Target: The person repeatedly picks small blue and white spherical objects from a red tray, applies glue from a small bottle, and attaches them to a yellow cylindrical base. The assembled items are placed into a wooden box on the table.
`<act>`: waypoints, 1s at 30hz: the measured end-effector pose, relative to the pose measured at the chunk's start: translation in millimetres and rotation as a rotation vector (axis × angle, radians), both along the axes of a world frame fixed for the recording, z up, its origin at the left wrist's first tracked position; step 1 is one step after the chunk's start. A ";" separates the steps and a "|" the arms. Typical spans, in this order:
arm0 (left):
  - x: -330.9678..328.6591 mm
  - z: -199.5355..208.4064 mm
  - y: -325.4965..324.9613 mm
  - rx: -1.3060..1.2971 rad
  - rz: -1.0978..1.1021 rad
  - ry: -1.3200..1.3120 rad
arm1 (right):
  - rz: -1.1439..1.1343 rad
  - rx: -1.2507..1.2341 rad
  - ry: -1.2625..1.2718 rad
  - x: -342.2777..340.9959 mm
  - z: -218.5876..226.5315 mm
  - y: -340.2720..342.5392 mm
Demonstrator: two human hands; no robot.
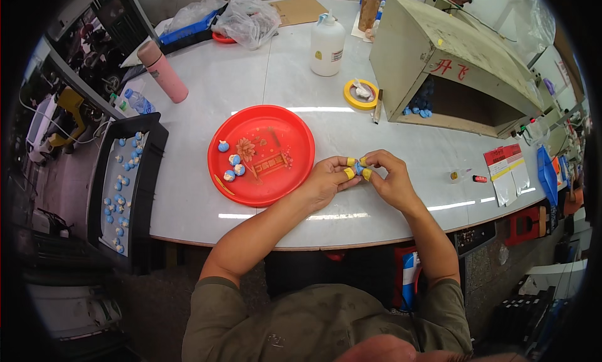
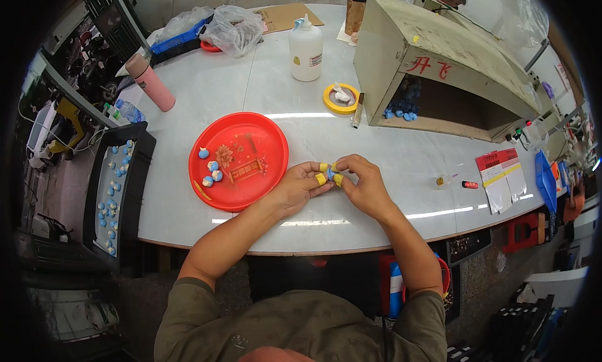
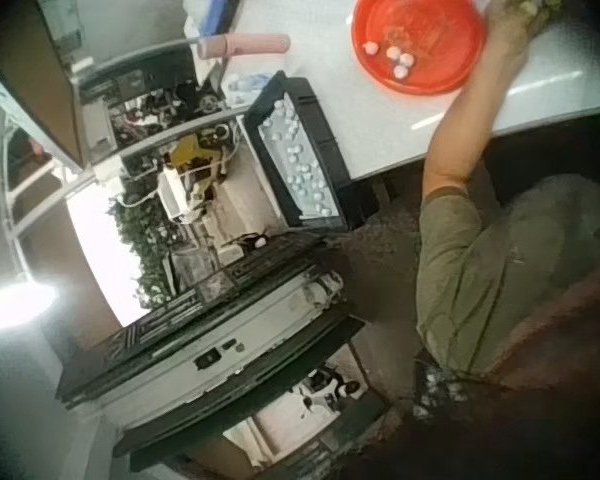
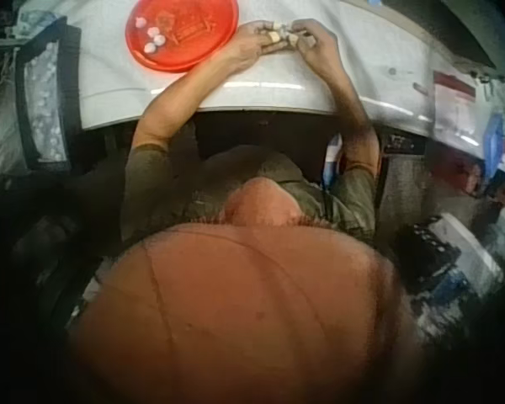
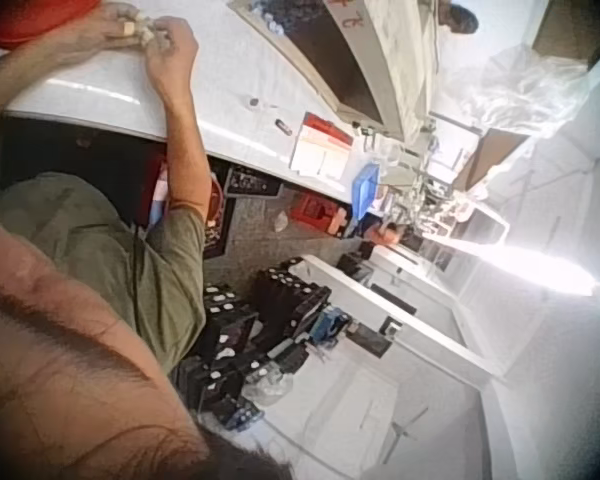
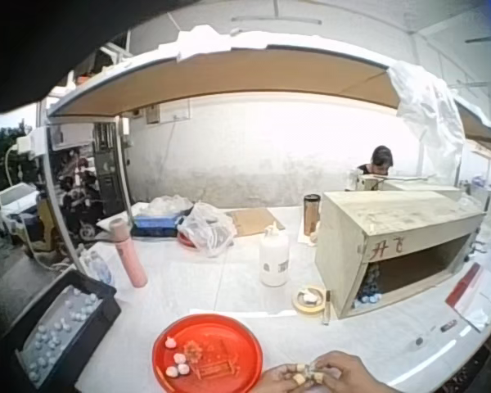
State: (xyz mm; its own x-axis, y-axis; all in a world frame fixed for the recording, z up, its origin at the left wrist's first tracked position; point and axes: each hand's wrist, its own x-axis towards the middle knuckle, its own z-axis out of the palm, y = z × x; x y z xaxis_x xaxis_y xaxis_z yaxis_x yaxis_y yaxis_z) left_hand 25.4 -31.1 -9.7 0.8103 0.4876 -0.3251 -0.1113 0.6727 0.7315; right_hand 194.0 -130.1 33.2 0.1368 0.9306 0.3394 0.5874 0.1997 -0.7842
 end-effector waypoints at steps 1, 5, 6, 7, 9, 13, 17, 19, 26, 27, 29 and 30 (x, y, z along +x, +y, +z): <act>0.7 -0.1 -0.1 0.002 0.000 0.002 | -0.004 0.001 -0.008 -0.2 1.1 -0.2; 1.0 -0.7 0.2 0.015 -0.005 -0.004 | -0.015 -0.028 -0.047 0.2 3.5 -0.6; 0.9 -1.6 0.4 0.021 -0.005 -0.008 | -0.007 -0.019 -0.075 0.2 5.1 -0.3; 1.1 -2.5 0.5 0.026 -0.008 -0.012 | -0.001 -0.010 -0.102 0.6 6.4 -0.3; 1.6 -4.5 0.3 0.029 -0.005 -0.020 | 0.013 -0.017 -0.129 2.5 7.8 -0.7; 0.8 -6.2 1.0 0.034 0.005 -0.017 | 0.026 -0.051 -0.138 2.9 10.9 0.8; 1.4 -3.9 -0.7 0.036 0.005 -0.020 | 0.023 -0.067 -0.146 1.7 14.4 0.0; 0.8 -4.4 -0.6 0.032 0.000 -0.030 | 0.033 -0.005 -0.226 0.1 14.3 -1.1; 0.1 -3.1 -0.1 0.023 0.010 -0.043 | 0.001 -0.074 -0.119 -1.7 15.9 -0.1; 1.3 -8.3 -0.6 0.035 0.016 -0.060 | -0.010 -0.087 -0.090 -2.2 15.2 -0.5; 1.7 -6.6 -0.7 0.044 0.016 -0.073 | -0.015 -0.080 -0.086 -1.0 13.0 -1.3; 1.8 -5.3 -0.8 0.043 0.011 -0.070 | -0.009 -0.060 -0.114 0.5 12.2 -1.7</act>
